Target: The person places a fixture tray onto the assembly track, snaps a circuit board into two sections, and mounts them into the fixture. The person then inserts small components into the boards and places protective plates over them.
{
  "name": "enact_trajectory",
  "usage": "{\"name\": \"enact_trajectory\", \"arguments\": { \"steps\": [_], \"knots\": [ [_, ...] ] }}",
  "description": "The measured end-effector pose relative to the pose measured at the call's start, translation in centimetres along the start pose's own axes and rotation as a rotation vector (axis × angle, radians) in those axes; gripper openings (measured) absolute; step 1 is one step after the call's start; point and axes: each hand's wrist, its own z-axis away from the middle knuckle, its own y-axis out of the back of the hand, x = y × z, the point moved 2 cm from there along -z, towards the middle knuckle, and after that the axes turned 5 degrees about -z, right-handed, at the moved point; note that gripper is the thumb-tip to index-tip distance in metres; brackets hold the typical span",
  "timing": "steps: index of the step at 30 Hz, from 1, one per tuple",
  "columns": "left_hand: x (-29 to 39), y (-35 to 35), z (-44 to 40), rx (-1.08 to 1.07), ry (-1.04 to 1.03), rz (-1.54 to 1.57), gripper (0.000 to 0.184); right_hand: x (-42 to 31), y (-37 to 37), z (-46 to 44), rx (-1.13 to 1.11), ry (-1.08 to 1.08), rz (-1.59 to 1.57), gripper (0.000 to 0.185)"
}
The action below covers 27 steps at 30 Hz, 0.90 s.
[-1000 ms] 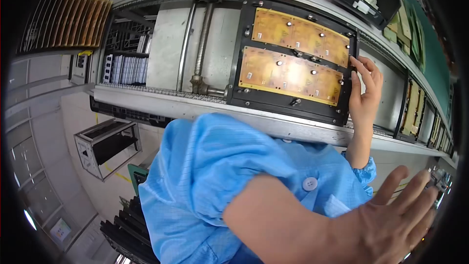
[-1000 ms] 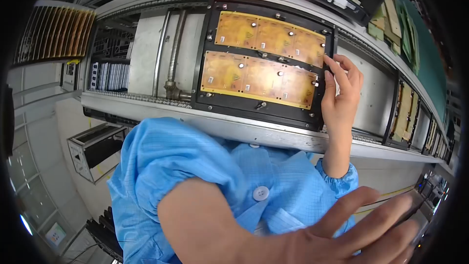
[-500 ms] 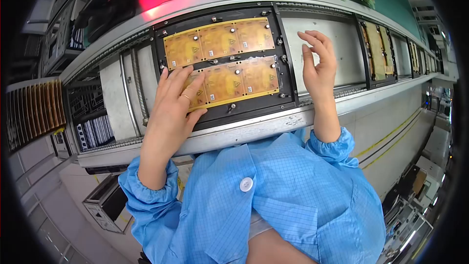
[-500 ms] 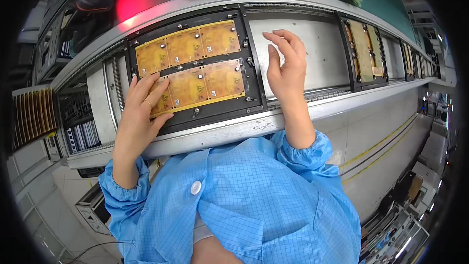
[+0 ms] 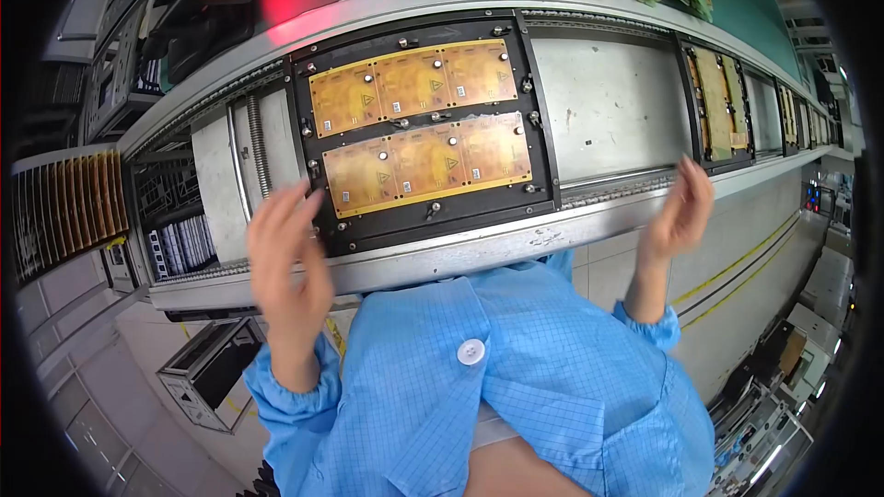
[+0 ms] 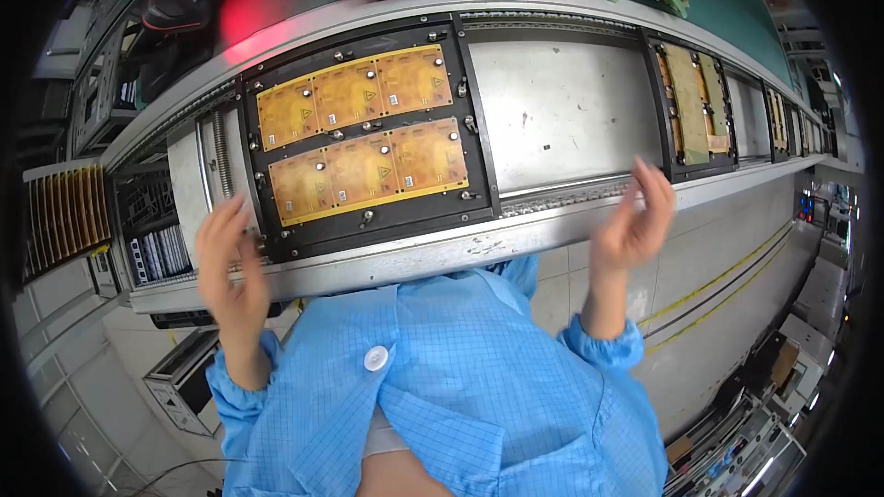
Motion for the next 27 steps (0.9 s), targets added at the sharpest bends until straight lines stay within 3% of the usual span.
{"name": "enact_trajectory", "arguments": {
  "steps": [3,5,6,7,9,10,11,12,19,27],
  "knots": [
    [-3.5,0.4,9.0,0.472,0.193,0.273,0.024,7.1,7.6,7.7,0.167,-0.213,-0.022,0.025],
    [-4.3,-0.3,13.2,0.325,0.152,0.249,0.016,11.7,10.9,14.6,0.149,-0.455,0.147,0.028],
    [-5.0,-1.6,15.9,0.212,0.253,0.192,0.015,13.9,11.6,18.6,0.127,-0.575,0.246,0.029],
    [-5.9,-3.3,18.8,0.102,0.353,0.136,0.014,16.6,11.5,23.8,0.045,-0.869,0.115,0.031],
    [-8.6,-8.5,25.1,-0.028,0.816,0.306,0.011,18.2,9.7,31.0,-0.269,-1.379,-0.176,0.047],
    [-12.5,-12.3,31.3,-0.017,0.826,0.302,0.011,18.9,8.3,35.0,-0.405,-1.538,-0.328,0.054],
    [-13.6,-15.4,32.8,-0.04,1.134,0.377,0.012,17.3,6.0,36.7,-0.37,-1.704,-0.615,0.054],
    [-15.2,-15.2,34.5,-0.033,1.139,0.371,0.012,15.8,4.2,37.8,-0.323,-1.855,-0.911,0.054],
    [-20.4,-18.0,39.2,0.027,1.197,0.173,0.014,15.6,3.9,38.7,-0.203,-1.813,-0.803,0.053],
    [-21.3,-19.0,41.4,0.073,1.301,-0.033,0.017,16.2,7.6,39.5,-0.061,-1.742,-0.603,0.052]
  ]
}}
